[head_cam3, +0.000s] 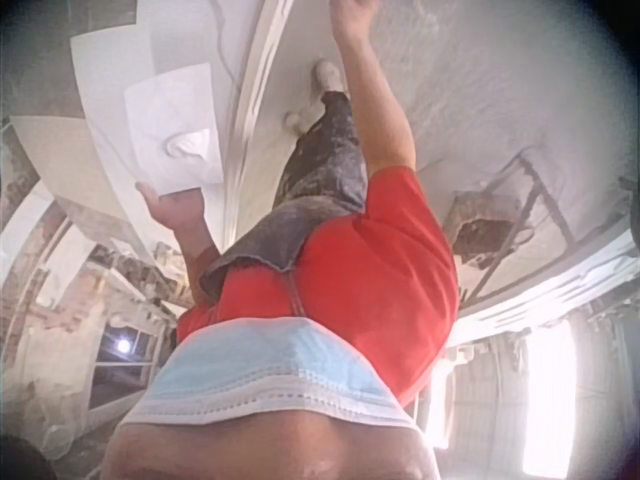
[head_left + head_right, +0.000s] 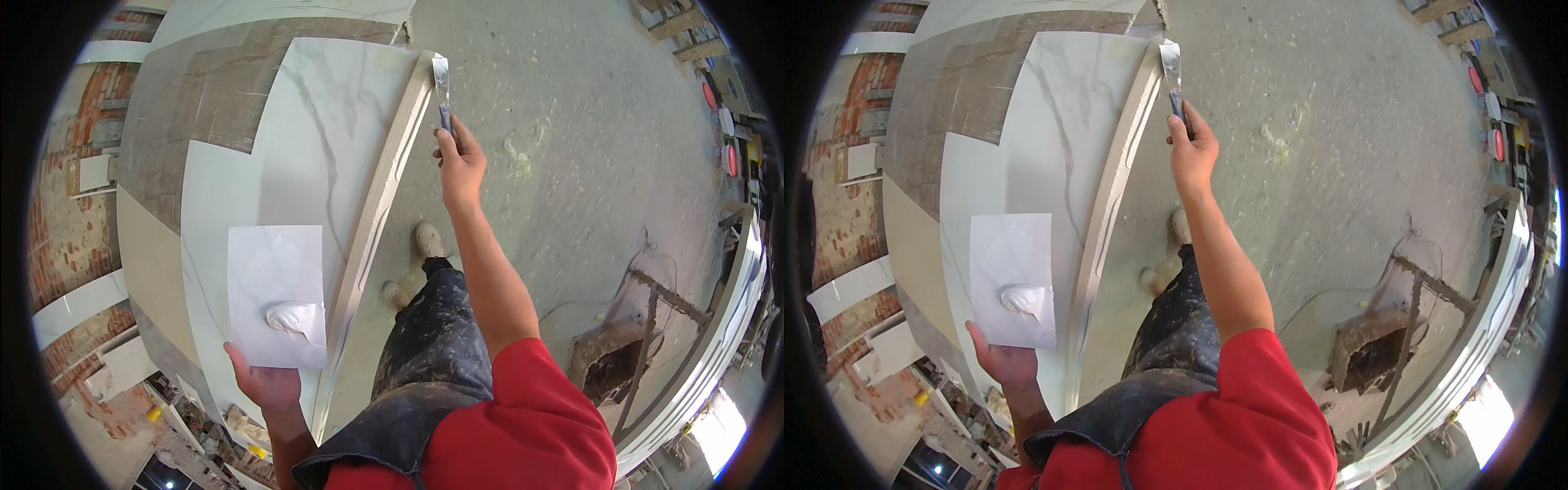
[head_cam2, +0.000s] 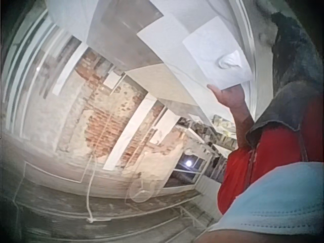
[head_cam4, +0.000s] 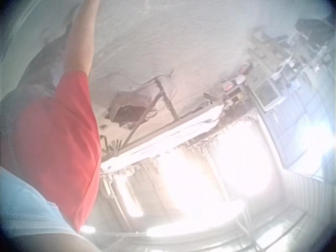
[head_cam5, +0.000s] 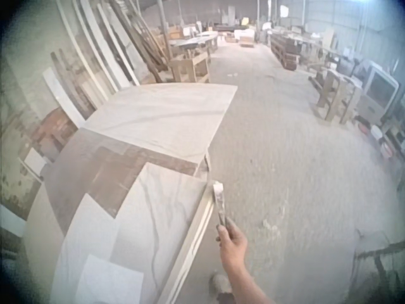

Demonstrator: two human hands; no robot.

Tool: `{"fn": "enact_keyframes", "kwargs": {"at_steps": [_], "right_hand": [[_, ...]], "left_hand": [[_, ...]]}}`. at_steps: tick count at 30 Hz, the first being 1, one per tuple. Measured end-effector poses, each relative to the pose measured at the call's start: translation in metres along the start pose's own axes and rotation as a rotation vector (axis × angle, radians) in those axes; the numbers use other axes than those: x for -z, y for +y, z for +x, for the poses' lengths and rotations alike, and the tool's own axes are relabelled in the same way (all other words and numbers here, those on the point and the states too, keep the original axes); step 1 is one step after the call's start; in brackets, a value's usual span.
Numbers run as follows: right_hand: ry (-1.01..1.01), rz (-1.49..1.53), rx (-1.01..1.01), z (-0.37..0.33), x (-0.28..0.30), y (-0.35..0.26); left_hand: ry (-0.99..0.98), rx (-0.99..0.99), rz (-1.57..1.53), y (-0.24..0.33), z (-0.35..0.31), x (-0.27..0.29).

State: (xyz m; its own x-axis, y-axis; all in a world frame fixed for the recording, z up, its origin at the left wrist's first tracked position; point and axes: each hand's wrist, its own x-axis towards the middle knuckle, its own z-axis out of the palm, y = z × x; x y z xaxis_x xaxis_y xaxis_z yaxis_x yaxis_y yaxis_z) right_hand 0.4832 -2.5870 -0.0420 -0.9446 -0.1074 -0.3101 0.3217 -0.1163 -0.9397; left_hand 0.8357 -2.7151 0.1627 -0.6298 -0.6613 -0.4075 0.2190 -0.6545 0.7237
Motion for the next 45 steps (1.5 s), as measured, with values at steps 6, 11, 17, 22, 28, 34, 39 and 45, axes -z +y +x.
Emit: {"fn": "enact_keyframes", "kwargs": {"at_steps": [6,11,17,22,28,34,39,45], "right_hand": [[0.033,0.006,-0.063,-0.025,0.008,0.018],[0.074,-0.048,-0.018,-0.028,0.012,0.025],[0.091,0.082,-0.085,-0.077,0.032,-0.011],[-0.771,-0.265,-0.061,-0.218,0.065,-0.121],[-0.947,-0.349,0.025,-0.346,0.051,-0.139],[-0.968,-0.680,0.270,-0.407,0.053,-0.155],[-0.774,-0.811,0.247,-0.390,0.079,-0.155],[-0.348,0.124,-0.181,-0.268,0.080,-0.063]], "left_hand": [[0.107,-0.028,0.042,-0.001,-0.004,-0.007],[0.114,-0.030,0.046,0.003,-0.014,-0.011],[-0.035,-0.061,0.024,0.012,-0.039,0.008],[0.029,-0.102,-0.167,0.027,-0.066,0.034],[-0.006,-0.125,-0.141,0.049,-0.125,0.079],[-0.010,-0.170,-0.130,0.053,-0.166,0.109],[0.046,-0.204,-0.215,0.050,-0.165,0.112],[0.083,-0.170,-0.220,0.052,-0.155,0.113]]}}
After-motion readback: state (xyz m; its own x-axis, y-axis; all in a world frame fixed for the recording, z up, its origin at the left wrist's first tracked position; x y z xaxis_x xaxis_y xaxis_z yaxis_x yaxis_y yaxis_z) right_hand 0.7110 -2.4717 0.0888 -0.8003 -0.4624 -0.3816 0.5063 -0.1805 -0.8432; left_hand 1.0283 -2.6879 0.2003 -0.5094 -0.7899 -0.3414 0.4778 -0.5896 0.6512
